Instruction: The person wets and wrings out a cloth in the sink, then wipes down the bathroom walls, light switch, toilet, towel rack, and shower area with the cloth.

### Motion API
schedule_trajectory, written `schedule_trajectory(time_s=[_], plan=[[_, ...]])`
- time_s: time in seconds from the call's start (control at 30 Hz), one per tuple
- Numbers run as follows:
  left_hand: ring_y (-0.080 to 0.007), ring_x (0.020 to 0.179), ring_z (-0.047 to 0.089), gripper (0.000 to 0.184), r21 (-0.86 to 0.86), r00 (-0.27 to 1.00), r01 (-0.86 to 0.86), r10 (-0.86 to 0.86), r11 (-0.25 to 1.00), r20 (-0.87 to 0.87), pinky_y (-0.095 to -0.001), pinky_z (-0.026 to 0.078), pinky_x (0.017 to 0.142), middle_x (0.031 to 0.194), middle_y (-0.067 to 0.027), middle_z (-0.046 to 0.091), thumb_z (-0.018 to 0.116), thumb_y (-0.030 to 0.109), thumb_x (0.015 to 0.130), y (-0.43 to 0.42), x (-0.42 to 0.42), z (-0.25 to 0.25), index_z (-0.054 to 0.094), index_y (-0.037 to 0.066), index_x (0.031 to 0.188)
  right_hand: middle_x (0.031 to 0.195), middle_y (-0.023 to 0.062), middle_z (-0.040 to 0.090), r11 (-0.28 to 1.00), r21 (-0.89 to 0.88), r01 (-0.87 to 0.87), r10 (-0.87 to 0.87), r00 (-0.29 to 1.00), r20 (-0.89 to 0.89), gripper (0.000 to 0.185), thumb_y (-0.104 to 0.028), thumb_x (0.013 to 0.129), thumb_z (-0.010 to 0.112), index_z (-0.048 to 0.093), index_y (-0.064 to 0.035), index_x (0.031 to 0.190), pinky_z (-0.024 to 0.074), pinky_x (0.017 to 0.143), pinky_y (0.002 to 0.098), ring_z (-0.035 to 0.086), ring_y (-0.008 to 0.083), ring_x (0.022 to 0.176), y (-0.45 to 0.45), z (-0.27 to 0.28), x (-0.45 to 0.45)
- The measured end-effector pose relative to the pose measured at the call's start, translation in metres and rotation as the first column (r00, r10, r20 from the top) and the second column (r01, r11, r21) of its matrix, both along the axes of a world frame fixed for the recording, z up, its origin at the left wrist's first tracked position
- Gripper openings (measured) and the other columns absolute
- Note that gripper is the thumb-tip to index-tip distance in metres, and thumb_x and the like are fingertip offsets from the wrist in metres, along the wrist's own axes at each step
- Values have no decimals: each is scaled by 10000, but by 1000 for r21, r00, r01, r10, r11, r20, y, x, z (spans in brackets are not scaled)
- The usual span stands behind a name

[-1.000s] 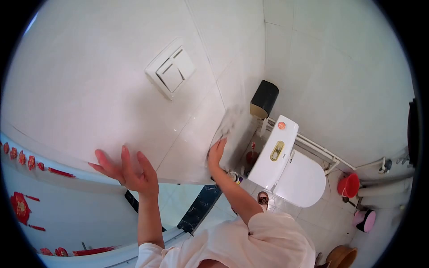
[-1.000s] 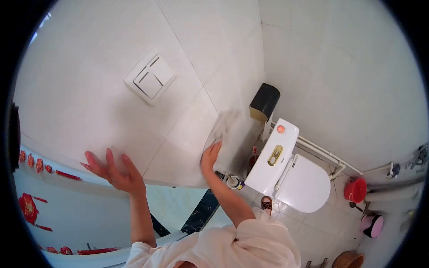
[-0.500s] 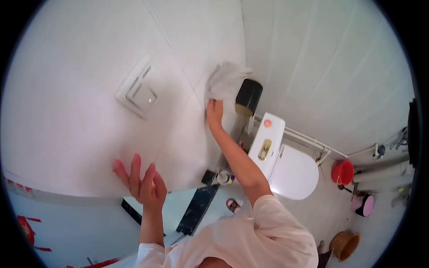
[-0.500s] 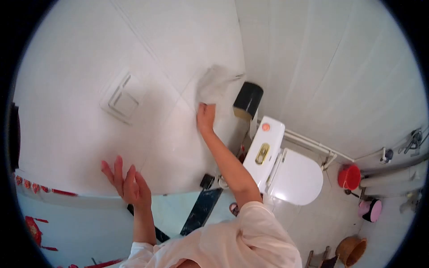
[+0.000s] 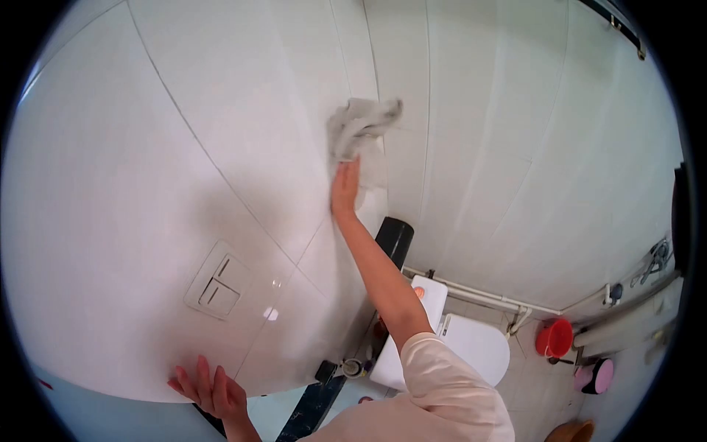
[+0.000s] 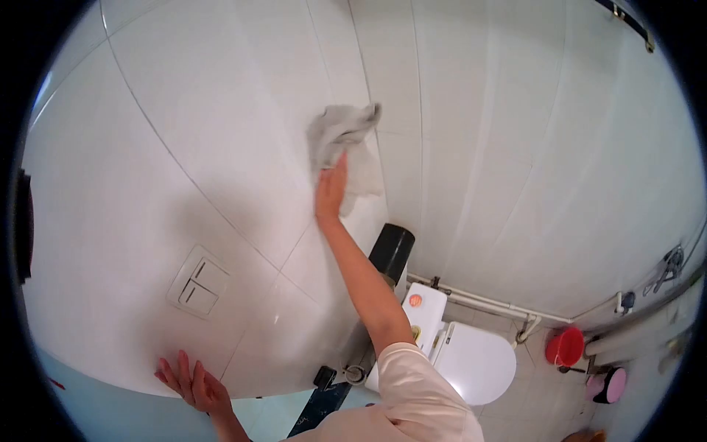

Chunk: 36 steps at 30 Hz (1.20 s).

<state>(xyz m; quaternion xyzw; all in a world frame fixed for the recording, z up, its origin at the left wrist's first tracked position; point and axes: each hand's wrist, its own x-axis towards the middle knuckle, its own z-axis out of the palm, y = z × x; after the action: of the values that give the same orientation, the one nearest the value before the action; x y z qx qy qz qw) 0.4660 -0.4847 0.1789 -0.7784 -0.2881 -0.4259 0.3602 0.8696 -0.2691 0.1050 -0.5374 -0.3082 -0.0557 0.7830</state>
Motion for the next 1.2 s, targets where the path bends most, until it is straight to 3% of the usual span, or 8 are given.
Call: schedule_trajectory(time_s=[0.13,0.23,0.43,0.6,0.73,0.8,0.97,1.2], plan=[[-462,1288,412,185,-21,998,-66,66,998,-7,-640,179,1108,1252,-140,604,502,-31,869,-2,3,0,599,82,979,1550,158,224,982,-149,-120,60,933,-355,504,-186,1014,335,250,14,1468,141,1168,313,176,261,1443,-11,-108,10],[-460,1275,430,181,11,995,-101,101,995,-14,-638,187,1104,1251,-143,606,500,-23,876,2,5,-1,595,80,991,1225,199,554,893,-327,-308,196,922,-334,383,-137,890,442,505,32,1228,363,1017,397,499,348,1173,-47,-141,-41],[-447,1283,433,169,23,989,-144,144,989,-20,-622,186,1105,1250,-172,604,482,-24,913,8,6,-3,592,64,1007,1340,183,486,955,-146,-259,290,697,656,464,-116,831,586,516,-31,1282,280,1090,499,398,364,1287,-50,49,-61],[-367,1265,483,191,-11,992,-103,103,995,77,-494,173,1136,1196,-126,651,564,53,881,-3,30,18,673,128,1019,1521,163,285,970,226,-87,-70,793,605,557,-140,937,441,291,-3,1455,142,1165,426,231,295,1422,24,260,66],[-356,1256,491,198,-23,988,-131,133,991,77,-494,194,1125,1203,-97,652,560,36,871,-4,27,16,669,133,1004,1467,202,347,966,256,-28,-65,935,348,448,-179,987,394,394,44,1375,172,1155,410,282,311,1385,43,231,133],[-351,1249,497,206,-27,986,-142,144,989,86,-494,199,1121,1202,-86,654,562,32,863,-4,28,14,668,142,1000,1312,278,455,986,-164,16,33,956,292,334,-148,962,419,526,91,1169,195,1146,465,370,375,1281,36,187,112],[-338,1240,507,219,-25,980,-185,187,982,70,-491,197,1121,1193,-67,659,566,31,855,-2,29,14,668,160,1001,1310,258,467,932,284,-227,-58,680,731,459,-60,756,563,524,50,1200,213,1106,548,362,455,1255,22,172,68],[-327,1222,529,186,17,976,-200,198,980,96,-488,214,1117,1172,-58,669,563,97,908,0,35,16,693,158,1025,1131,197,614,854,335,397,-366,2,931,233,-63,704,616,683,-46,927,439,920,442,563,352,1053,17,318,229]])
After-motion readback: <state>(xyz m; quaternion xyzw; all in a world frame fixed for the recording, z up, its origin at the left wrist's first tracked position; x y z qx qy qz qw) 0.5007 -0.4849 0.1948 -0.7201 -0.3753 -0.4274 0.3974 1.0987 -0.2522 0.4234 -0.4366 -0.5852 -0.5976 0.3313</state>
